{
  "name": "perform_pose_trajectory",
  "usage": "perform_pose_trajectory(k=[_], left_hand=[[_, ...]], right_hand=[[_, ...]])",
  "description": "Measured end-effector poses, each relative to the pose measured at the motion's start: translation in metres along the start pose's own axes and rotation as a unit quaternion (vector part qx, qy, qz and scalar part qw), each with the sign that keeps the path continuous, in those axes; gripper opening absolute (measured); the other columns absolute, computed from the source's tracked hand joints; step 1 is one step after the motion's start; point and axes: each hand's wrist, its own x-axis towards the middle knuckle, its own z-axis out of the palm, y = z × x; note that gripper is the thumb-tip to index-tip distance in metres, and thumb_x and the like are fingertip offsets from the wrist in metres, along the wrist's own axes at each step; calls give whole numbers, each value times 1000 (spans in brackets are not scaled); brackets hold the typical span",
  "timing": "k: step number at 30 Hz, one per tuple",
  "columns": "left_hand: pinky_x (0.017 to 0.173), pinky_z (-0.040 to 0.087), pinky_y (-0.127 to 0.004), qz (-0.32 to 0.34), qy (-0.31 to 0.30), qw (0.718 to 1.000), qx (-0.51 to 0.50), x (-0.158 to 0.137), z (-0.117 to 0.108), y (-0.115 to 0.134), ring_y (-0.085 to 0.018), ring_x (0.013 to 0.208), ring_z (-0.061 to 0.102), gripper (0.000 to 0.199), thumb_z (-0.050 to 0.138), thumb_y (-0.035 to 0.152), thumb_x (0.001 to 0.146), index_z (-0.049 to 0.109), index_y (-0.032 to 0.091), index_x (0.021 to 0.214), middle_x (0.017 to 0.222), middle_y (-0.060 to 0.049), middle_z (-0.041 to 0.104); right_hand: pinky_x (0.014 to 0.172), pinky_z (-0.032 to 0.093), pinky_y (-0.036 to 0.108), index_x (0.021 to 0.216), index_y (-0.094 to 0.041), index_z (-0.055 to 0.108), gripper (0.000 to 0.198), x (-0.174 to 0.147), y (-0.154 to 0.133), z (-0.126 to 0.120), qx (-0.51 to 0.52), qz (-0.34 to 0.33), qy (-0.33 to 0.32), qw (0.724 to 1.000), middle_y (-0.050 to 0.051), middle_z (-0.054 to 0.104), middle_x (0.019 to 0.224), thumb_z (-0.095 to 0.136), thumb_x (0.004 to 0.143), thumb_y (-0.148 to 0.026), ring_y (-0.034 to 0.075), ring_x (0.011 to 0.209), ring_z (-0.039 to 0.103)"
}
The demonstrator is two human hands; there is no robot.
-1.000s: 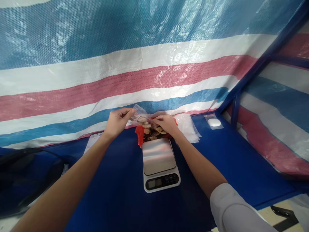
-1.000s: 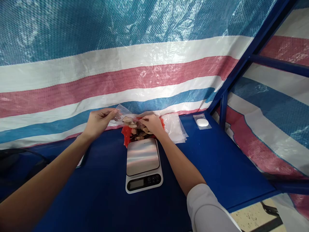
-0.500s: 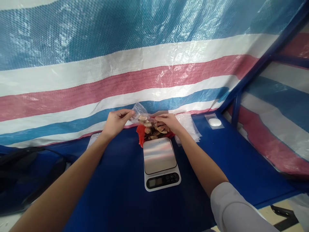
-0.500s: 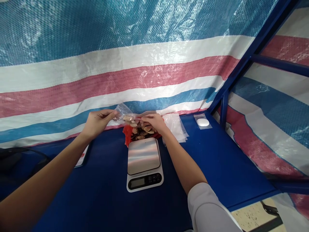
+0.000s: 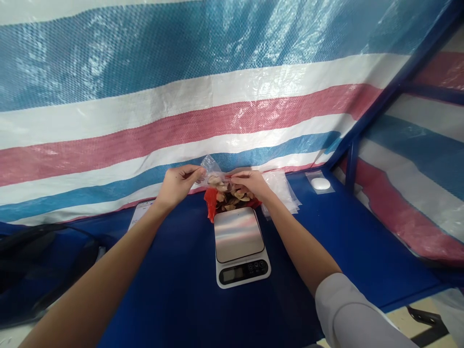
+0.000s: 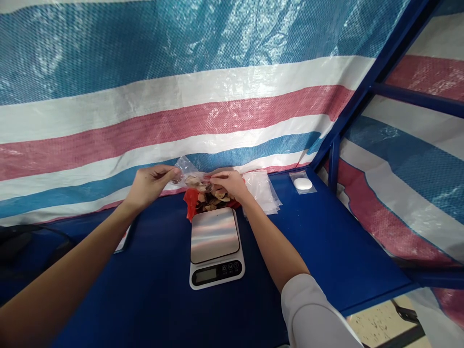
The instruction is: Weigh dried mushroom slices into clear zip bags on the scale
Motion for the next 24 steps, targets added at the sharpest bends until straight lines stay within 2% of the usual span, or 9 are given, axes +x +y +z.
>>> perform_pose_trajectory(k=[5, 9, 14, 19, 21, 24], left_hand=[[73, 57, -30, 13, 9, 1000, 1, 2, -1, 4, -22, 78, 72, 39, 65, 58, 83, 76, 21, 83, 80, -4, 78], [74, 57, -30, 3, 26, 999, -21, 3, -5, 5, -21, 75, 72, 34, 65, 52, 84, 75, 20, 85, 78, -4, 77], [72, 57, -31, 1, 16, 999, -38, 2, -1, 4, -21, 72, 71, 35, 65, 53, 83, 74, 20, 83, 74, -4, 75], [74, 56, -30, 6, 13, 1000, -20, 1, 5, 1, -22, 77, 71, 39, 65, 58, 82, 74, 21, 81, 80, -4, 77], [74, 55, -30, 11, 14, 1000, -8, 1, 6, 1, -22, 78, 70, 40, 64, 60, 82, 74, 21, 80, 80, -4, 77], [75, 56, -30, 9, 11, 1000, -7, 1, 7, 2, -22, 77, 70, 41, 63, 60, 84, 74, 21, 80, 79, -3, 76]], right_hand=[[57, 58, 23, 88, -21, 81, 18, 2, 1, -5, 22, -8, -24, 999, 3, 77, 82, 82, 71, -28, 14, 69, 68], [51, 54, 21, 78, -19, 78, 11, 6, 4, -7, 42, -9, 4, 999, 2, 77, 81, 81, 68, -22, 13, 63, 67], [51, 56, 23, 78, -19, 77, 6, 4, 3, -3, -8, -5, 24, 1000, 2, 75, 76, 75, 72, -18, 15, 64, 68], [60, 60, 25, 93, -19, 77, 21, 1, 0, -3, -10, -19, 1, 1000, 4, 77, 100, 79, 73, -24, 17, 80, 71], [62, 61, 25, 99, -19, 76, 30, 1, 0, -3, -18, -25, -12, 999, 4, 76, 104, 82, 70, -24, 17, 84, 70], [58, 58, 23, 105, -20, 75, 39, 1, 1, -1, -50, -45, -34, 997, 4, 75, 101, 84, 68, -26, 14, 77, 68]])
